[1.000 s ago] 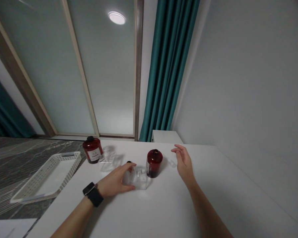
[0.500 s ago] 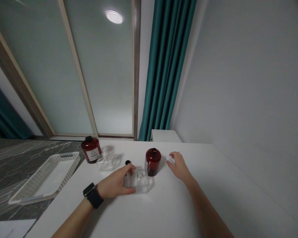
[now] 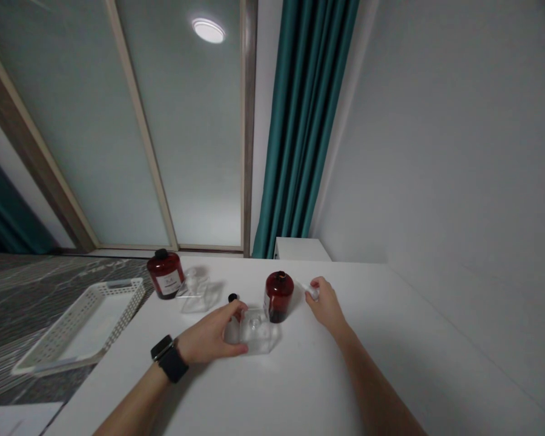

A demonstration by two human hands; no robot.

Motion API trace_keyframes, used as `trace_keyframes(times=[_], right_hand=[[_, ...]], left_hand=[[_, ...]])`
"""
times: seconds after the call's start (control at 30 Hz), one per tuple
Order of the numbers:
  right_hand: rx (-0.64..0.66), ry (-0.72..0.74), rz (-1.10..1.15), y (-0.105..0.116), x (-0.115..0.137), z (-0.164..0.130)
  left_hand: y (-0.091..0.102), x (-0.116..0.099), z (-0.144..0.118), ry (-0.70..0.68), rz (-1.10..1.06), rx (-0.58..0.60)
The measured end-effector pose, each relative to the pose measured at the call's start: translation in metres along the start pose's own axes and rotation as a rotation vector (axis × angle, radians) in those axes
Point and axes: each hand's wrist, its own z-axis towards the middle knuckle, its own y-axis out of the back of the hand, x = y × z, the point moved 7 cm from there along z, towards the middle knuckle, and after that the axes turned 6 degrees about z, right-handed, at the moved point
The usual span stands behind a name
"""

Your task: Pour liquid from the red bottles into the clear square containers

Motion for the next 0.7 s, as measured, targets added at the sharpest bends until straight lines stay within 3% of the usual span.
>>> trace_keyframes(times=[0.13, 0.27, 0.47, 0.7], right_hand=[[-0.156, 0.007, 0.066, 0.017, 0.03, 0.0], [-0.22, 0.096, 0.145, 0.021, 0.071, -0.012], [-0.228, 0.449, 0.264, 0.019, 0.134, -0.032], [-0.208, 0.556, 0.328, 0.024, 0.158, -0.041]], left_hand=[[0.001, -0.005, -0.001, -0.012, 0.012, -0.021], [0.002, -0.007, -0.002, -0.031, 0.022, -0.051], [0.015, -0.006, -0.005, -0.062, 0.054, -0.152], [0.032, -0.009, -0.007, -0.13, 0.187, -0.382]])
